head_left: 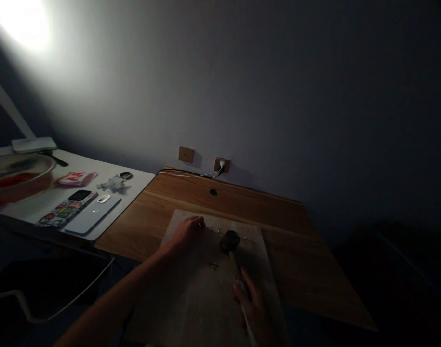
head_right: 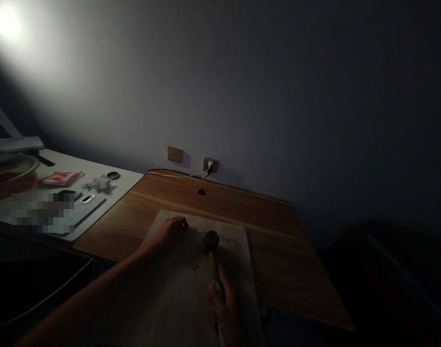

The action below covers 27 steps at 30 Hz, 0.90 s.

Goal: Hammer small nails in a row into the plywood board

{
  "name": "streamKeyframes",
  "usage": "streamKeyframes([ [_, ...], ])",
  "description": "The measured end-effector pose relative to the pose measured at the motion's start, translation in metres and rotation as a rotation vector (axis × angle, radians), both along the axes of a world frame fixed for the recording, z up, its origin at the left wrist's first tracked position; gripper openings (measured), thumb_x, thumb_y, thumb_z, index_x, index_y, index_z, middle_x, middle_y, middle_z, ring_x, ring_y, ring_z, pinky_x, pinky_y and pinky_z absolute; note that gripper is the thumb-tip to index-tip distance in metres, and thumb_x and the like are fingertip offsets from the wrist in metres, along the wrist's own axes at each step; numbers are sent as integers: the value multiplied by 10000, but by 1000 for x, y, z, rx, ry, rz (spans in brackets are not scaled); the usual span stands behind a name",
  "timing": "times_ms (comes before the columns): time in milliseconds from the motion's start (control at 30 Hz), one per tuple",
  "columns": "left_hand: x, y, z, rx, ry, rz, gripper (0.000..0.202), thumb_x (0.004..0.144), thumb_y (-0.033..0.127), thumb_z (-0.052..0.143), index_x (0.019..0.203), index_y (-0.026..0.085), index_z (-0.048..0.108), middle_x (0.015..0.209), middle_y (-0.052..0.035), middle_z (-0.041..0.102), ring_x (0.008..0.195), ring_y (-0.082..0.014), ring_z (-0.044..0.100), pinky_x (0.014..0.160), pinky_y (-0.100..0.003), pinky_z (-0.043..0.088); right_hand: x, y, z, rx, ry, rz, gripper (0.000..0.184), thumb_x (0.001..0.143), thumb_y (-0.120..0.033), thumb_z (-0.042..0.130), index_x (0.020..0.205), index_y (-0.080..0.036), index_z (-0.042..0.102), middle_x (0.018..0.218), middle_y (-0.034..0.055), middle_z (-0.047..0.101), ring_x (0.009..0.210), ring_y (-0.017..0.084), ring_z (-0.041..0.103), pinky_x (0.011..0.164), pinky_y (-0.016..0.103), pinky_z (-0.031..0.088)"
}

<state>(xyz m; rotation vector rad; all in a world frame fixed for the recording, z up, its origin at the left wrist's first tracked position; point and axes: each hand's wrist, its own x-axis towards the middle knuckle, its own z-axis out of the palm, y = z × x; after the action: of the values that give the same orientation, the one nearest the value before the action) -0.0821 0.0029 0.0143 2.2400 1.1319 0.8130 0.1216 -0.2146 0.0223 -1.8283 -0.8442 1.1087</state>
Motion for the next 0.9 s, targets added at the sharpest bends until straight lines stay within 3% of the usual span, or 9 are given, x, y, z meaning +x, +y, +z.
streamKeyframes([
  [267,-1,-3,0,9,-1,-31,159,798,95,546,862,186,660,868,-44,686,758,-152,622,704,-238,474,-1,-2,-1,20,17,-21,733,765,-590,684,1420,-281,573,733,4,616,443,120,486,357,227,363],
  [500,0,-2,-6,13,6,-36,236,864,120,527,1052,193,648,993,-70,724,867,-175,677,787,-264,512,-4,3,5,40,59,49,775,805,-590,651,1473,-222,509,628,-29,552,430,107,447,365,207,358],
  [700,0,-1,-5,9,13,-19,336,824,89,548,1138,174,634,1045,-83,728,934,-191,687,843,-280,524,-16,26,18,102,64,90,730,807,-574,658,1431,-212,547,659,-32,568,415,84,440,363,196,347],
  [900,1,-1,-5,-48,-57,-27,331,855,96,513,1159,172,618,979,-71,737,870,-179,691,797,-268,522,-38,56,33,151,92,192,780,848,-561,587,1473,-114,452,675,-56,524,387,60,388,329,185,312],
])
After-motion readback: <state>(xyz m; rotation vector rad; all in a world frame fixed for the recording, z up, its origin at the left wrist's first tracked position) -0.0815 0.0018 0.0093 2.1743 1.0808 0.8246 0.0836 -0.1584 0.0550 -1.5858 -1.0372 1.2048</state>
